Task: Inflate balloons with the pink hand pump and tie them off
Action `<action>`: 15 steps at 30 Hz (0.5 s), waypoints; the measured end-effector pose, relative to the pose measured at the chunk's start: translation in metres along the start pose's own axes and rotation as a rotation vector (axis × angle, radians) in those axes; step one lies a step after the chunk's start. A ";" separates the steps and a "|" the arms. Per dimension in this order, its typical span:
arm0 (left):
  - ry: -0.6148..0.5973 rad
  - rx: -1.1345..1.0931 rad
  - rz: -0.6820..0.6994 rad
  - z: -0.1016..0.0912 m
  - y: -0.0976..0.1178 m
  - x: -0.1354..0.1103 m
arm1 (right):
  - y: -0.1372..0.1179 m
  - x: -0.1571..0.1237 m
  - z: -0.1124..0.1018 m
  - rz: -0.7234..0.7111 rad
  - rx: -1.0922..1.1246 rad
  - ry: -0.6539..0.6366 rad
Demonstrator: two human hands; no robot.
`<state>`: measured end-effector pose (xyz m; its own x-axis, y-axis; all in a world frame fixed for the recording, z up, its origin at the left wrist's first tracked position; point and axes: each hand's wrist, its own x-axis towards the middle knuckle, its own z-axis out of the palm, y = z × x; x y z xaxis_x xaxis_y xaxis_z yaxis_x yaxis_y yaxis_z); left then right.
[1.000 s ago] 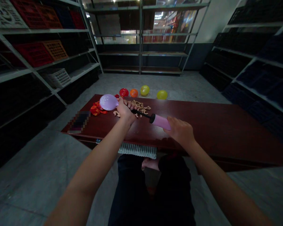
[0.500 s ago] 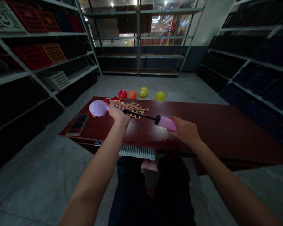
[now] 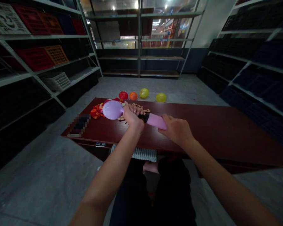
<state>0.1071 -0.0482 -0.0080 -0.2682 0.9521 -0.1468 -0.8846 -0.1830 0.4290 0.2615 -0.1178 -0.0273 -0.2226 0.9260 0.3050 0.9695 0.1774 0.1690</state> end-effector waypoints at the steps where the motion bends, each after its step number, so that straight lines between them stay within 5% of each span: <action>1: -0.001 -0.006 -0.023 -0.002 0.000 0.001 | -0.001 0.001 -0.002 -0.009 -0.006 0.002; 15: 0.150 0.071 -0.184 -0.019 0.024 0.049 | 0.004 -0.008 0.028 -0.071 -0.033 0.048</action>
<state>0.0653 -0.0103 -0.0223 -0.1632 0.9200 -0.3564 -0.8963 0.0128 0.4433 0.2696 -0.1149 -0.0553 -0.2958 0.8944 0.3354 0.9474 0.2299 0.2226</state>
